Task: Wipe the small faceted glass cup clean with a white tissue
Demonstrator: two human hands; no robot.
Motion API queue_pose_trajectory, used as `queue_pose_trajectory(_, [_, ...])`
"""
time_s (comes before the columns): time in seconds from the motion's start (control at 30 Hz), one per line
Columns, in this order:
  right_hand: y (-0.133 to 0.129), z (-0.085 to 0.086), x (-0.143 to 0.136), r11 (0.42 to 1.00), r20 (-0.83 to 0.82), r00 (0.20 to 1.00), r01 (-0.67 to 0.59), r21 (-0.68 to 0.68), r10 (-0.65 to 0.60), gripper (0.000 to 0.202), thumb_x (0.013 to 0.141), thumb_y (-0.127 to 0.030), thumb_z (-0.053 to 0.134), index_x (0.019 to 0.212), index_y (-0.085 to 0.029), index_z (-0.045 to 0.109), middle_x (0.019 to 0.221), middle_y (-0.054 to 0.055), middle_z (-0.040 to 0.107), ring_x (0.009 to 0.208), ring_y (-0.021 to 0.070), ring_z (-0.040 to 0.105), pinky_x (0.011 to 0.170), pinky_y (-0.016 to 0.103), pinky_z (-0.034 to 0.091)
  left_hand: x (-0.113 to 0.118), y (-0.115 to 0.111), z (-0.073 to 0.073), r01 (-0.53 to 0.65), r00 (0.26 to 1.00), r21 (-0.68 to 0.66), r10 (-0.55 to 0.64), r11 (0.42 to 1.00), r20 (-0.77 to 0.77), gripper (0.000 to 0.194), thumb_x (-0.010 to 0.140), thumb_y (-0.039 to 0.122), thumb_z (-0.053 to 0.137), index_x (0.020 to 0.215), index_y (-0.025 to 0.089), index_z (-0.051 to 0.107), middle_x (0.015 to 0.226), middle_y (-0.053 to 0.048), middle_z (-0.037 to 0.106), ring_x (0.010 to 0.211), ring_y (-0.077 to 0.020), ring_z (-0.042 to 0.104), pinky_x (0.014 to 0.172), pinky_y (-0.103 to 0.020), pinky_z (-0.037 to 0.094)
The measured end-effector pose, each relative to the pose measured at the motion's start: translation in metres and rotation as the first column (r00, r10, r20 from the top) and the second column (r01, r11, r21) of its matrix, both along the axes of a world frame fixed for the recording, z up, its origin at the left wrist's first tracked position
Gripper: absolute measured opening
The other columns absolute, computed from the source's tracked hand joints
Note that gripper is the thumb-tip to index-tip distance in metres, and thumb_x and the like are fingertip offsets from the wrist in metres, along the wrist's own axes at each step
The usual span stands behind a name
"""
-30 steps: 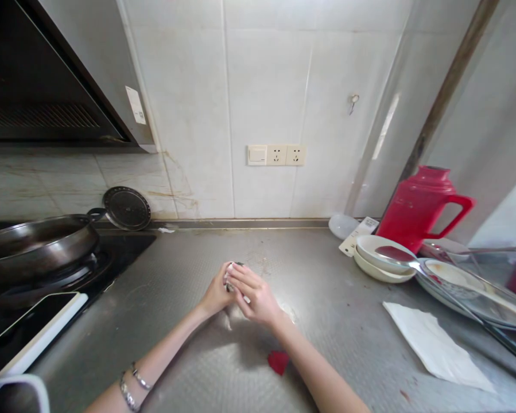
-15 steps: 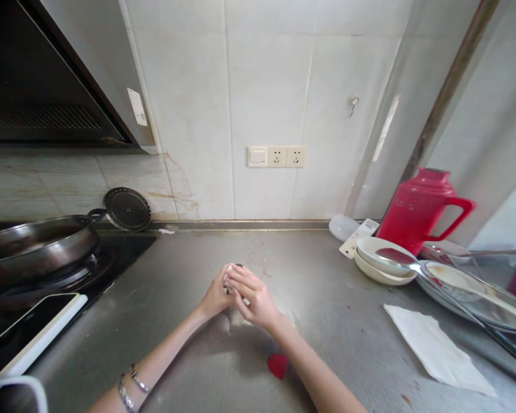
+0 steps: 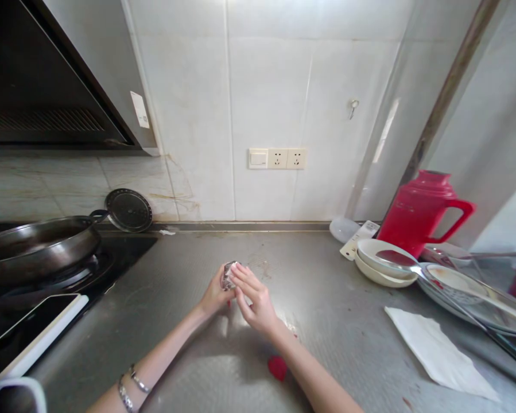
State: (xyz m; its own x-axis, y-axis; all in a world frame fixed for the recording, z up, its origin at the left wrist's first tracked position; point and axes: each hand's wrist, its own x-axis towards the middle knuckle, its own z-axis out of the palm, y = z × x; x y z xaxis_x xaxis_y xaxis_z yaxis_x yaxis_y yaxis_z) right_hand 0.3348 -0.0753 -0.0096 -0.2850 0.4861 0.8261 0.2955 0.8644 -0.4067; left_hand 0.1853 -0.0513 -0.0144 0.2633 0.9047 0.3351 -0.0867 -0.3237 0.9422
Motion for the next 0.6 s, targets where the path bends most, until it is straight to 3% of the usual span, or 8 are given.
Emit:
queue_pose_trajectory(0.2, [0.006,0.0036,0.0068,0.996,-0.093,0.994,0.046,-0.074,-0.053,0.035,0.097,-0.023,0.041,0.127,-0.031,0.058,0.128,0.007,0.061,0.122,0.0262,0.055,0.106,0.057,0.038,0.0022,-0.0036,-0.0029,0.031,0.999,0.002,-0.031,1.0,-0.033,0.067,0.063,0.036,0.081,0.118,0.018,0.047,0.11,-0.009,0.062,0.09,-0.019,0.064,0.077,-0.028,0.052])
queue_pose_trajectory(0.3, [0.0026,0.0028,0.0048,1.0,-0.05,0.999,0.014,-0.025,-0.015,0.038,0.096,-0.022,0.042,0.13,-0.031,0.055,0.13,0.007,0.059,0.125,0.0257,0.051,0.108,0.056,0.037,-0.0002,-0.0007,-0.0018,0.017,1.0,-0.026,-0.017,1.0,-0.011,0.067,0.064,0.042,0.079,0.118,0.018,0.047,0.105,-0.009,0.063,0.085,-0.0197,0.064,0.069,-0.028,0.053])
queue_pose_trajectory(0.43, [0.0001,0.0023,0.0019,0.999,0.049,0.998,-0.028,0.016,0.027,0.042,0.095,-0.019,0.042,0.135,-0.03,0.049,0.136,0.006,0.054,0.131,0.0245,0.045,0.109,0.054,0.036,-0.0032,0.0018,-0.0013,-0.016,1.0,0.022,0.015,1.0,0.013,0.07,0.06,0.045,0.081,0.115,0.017,0.047,0.106,-0.009,0.063,0.09,-0.0214,0.063,0.073,-0.029,0.054])
queue_pose_trajectory(0.6, [0.0062,0.0029,0.0069,0.999,0.026,0.999,0.029,-0.025,-0.029,0.045,0.096,-0.017,0.04,0.137,-0.032,0.046,0.138,0.005,0.052,0.13,0.0228,0.046,0.11,0.055,0.034,-0.0031,-0.0003,-0.0053,0.043,0.998,0.003,-0.043,0.999,-0.05,0.069,0.067,0.042,0.076,0.123,0.019,0.042,0.096,-0.006,0.063,0.071,-0.0155,0.062,0.058,-0.026,0.053])
